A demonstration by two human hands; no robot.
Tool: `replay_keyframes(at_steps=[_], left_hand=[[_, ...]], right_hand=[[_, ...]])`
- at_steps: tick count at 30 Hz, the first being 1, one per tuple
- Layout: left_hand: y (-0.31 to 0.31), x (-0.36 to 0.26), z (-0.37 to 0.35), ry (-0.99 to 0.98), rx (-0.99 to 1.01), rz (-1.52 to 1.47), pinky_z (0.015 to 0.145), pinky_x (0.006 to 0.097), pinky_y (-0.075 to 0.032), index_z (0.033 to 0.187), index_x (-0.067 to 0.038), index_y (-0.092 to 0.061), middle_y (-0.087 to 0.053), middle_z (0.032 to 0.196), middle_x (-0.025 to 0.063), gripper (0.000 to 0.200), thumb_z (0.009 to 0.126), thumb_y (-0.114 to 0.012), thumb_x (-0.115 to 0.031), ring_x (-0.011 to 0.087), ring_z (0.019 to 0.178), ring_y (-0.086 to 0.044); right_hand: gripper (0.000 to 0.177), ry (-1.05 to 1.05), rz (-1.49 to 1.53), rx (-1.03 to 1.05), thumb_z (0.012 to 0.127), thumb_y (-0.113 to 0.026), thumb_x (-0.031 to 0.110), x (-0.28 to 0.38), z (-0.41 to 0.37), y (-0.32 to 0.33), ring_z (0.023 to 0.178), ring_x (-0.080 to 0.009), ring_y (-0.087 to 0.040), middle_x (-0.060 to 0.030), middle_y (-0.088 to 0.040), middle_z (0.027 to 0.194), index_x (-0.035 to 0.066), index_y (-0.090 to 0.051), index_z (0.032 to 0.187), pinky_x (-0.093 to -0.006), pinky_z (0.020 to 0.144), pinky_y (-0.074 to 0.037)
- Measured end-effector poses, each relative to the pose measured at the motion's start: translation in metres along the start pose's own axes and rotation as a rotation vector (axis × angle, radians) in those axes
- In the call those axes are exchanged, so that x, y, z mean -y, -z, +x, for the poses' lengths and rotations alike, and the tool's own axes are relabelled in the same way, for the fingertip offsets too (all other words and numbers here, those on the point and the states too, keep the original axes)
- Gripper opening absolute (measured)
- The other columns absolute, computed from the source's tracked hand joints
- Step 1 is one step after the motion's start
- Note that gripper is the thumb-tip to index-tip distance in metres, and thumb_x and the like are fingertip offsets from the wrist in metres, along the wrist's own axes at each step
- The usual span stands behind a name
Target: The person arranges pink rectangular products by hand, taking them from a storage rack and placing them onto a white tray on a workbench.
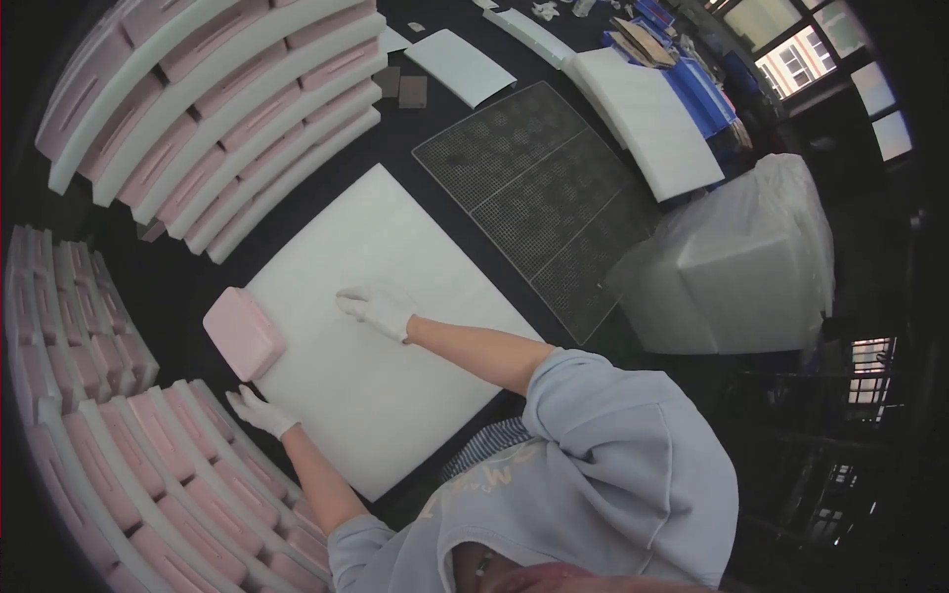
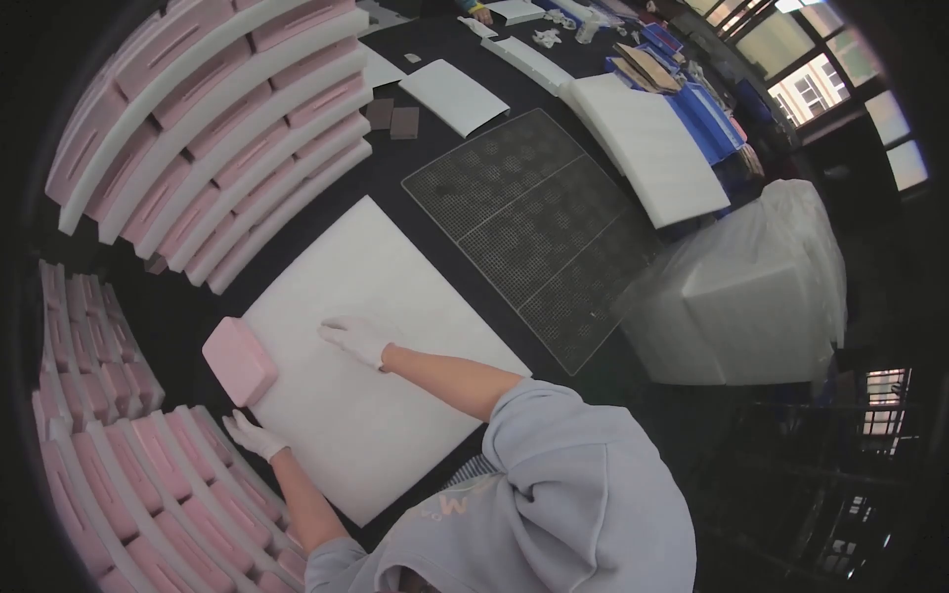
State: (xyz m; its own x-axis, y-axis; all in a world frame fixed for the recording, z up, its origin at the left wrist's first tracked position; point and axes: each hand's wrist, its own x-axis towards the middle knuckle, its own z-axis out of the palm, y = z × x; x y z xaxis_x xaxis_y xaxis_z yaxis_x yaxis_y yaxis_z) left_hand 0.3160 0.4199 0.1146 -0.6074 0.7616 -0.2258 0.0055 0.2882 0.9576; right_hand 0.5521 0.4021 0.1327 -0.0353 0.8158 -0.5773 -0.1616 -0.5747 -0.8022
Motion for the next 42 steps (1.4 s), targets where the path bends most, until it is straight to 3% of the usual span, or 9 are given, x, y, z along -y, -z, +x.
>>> replay_keyframes(at_steps=[9,15,21,24,27,33,36,39,42], left_hand=[[0.027,0.049,-0.195,-0.094,0.345,0.306,0.113,0.0389,-0.025,0.142,0.003,-0.027,-0.028,0.147,0.0215,0.053,0.095,-0.047,-0.012,0.0312,0.135,-0.030],[-0.050,0.055,-0.354,0.112,1.093,0.443,0.101,0.0314,-0.041,0.139,0.002,-0.034,-0.039,0.140,0.0171,0.056,0.090,-0.048,-0.022,0.0243,0.120,-0.048],[-0.174,0.064,-0.454,-0.596,1.927,1.041,0.098,0.0340,-0.040,0.117,-0.006,-0.062,-0.060,0.119,0.0130,0.035,0.093,-0.046,-0.024,0.0246,0.112,-0.054],[-0.208,0.060,-0.506,-0.652,1.995,1.200,0.098,0.0368,-0.043,0.121,0.001,-0.058,-0.058,0.122,0.0168,0.038,0.095,-0.045,-0.022,0.0284,0.115,-0.053],[-0.273,0.147,-0.520,-0.675,2.190,1.135,0.067,0.0347,-0.038,0.083,-0.002,-0.061,-0.059,0.077,0.0114,0.039,0.094,-0.043,-0.035,0.0220,0.071,-0.051],[-0.269,0.180,-0.696,-1.584,2.665,1.216,0.075,0.0463,-0.040,0.080,0.000,-0.062,-0.062,0.083,0.0209,0.048,0.093,-0.042,-0.041,0.0404,0.083,-0.055],[-0.208,0.181,-0.801,-2.144,2.660,1.215,0.064,0.0452,-0.035,0.069,-0.001,-0.054,-0.057,0.072,0.0191,0.038,0.087,-0.038,-0.031,0.0376,0.069,-0.051],[-0.150,0.222,-0.870,-2.175,2.911,0.747,0.057,0.0431,-0.036,0.072,-0.009,-0.056,-0.058,0.073,0.0140,0.022,0.081,-0.040,-0.020,0.0343,0.065,-0.052],[-0.045,0.242,-0.924,-2.103,2.902,1.054,0.064,0.0400,-0.036,0.074,-0.009,-0.056,-0.055,0.074,0.0151,0.027,0.082,-0.038,-0.028,0.0314,0.068,-0.045]], right_hand=[[0.040,-0.127,0.072,-0.569,0.085,-0.059,0.038,-0.117,-0.243,0.234,0.090,-0.0172,-0.060,-0.0080,-0.064,0.101,0.006,-0.064,0.110,-0.0262,0.079,-0.048],[0.046,-0.343,0.218,-0.799,0.081,-0.048,0.039,-0.226,-0.420,0.284,0.089,-0.0191,-0.062,-0.0095,-0.066,0.103,0.005,-0.063,0.108,-0.0286,0.079,-0.046],[0.042,-0.462,0.360,-1.033,0.081,-0.042,0.039,-0.320,-0.519,0.291,0.080,-0.0187,-0.064,-0.0058,-0.069,0.090,0.007,-0.067,0.090,-0.0303,0.076,-0.047],[0.041,-0.514,0.490,-1.165,0.078,-0.041,0.040,-0.357,-0.545,0.264,0.078,-0.0198,-0.063,-0.0058,-0.069,0.085,0.009,-0.067,0.085,-0.0300,0.074,-0.046],[0.039,-0.516,0.754,-1.339,0.077,-0.044,0.040,-0.385,-0.565,0.217,0.075,-0.0171,-0.063,-0.0047,-0.069,0.083,0.010,-0.067,0.085,-0.0289,0.070,-0.046],[0.036,-0.656,1.447,-1.621,0.082,-0.051,0.041,-0.464,-0.567,0.071,0.066,-0.0165,-0.062,-0.0041,-0.068,0.079,0.009,-0.067,0.084,-0.0289,0.063,-0.048],[0.055,-0.262,2.095,-1.507,0.092,-0.042,0.040,-0.534,-0.533,-0.009,0.126,-0.0247,-0.026,-0.0111,-0.027,0.138,0.004,-0.030,0.132,-0.0299,0.099,-0.032],[0.038,-0.863,1.092,-1.199,0.090,-0.042,0.013,-0.560,-0.498,-0.074,0.104,-0.0203,-0.052,-0.0071,-0.050,0.126,0.005,-0.041,0.128,-0.0275,0.078,-0.045],[0.035,-0.888,1.097,-1.065,0.091,-0.042,0.007,-0.566,-0.509,-0.118,0.096,-0.0251,-0.061,-0.0105,-0.060,0.116,0.004,-0.051,0.125,-0.0331,0.078,-0.051]])
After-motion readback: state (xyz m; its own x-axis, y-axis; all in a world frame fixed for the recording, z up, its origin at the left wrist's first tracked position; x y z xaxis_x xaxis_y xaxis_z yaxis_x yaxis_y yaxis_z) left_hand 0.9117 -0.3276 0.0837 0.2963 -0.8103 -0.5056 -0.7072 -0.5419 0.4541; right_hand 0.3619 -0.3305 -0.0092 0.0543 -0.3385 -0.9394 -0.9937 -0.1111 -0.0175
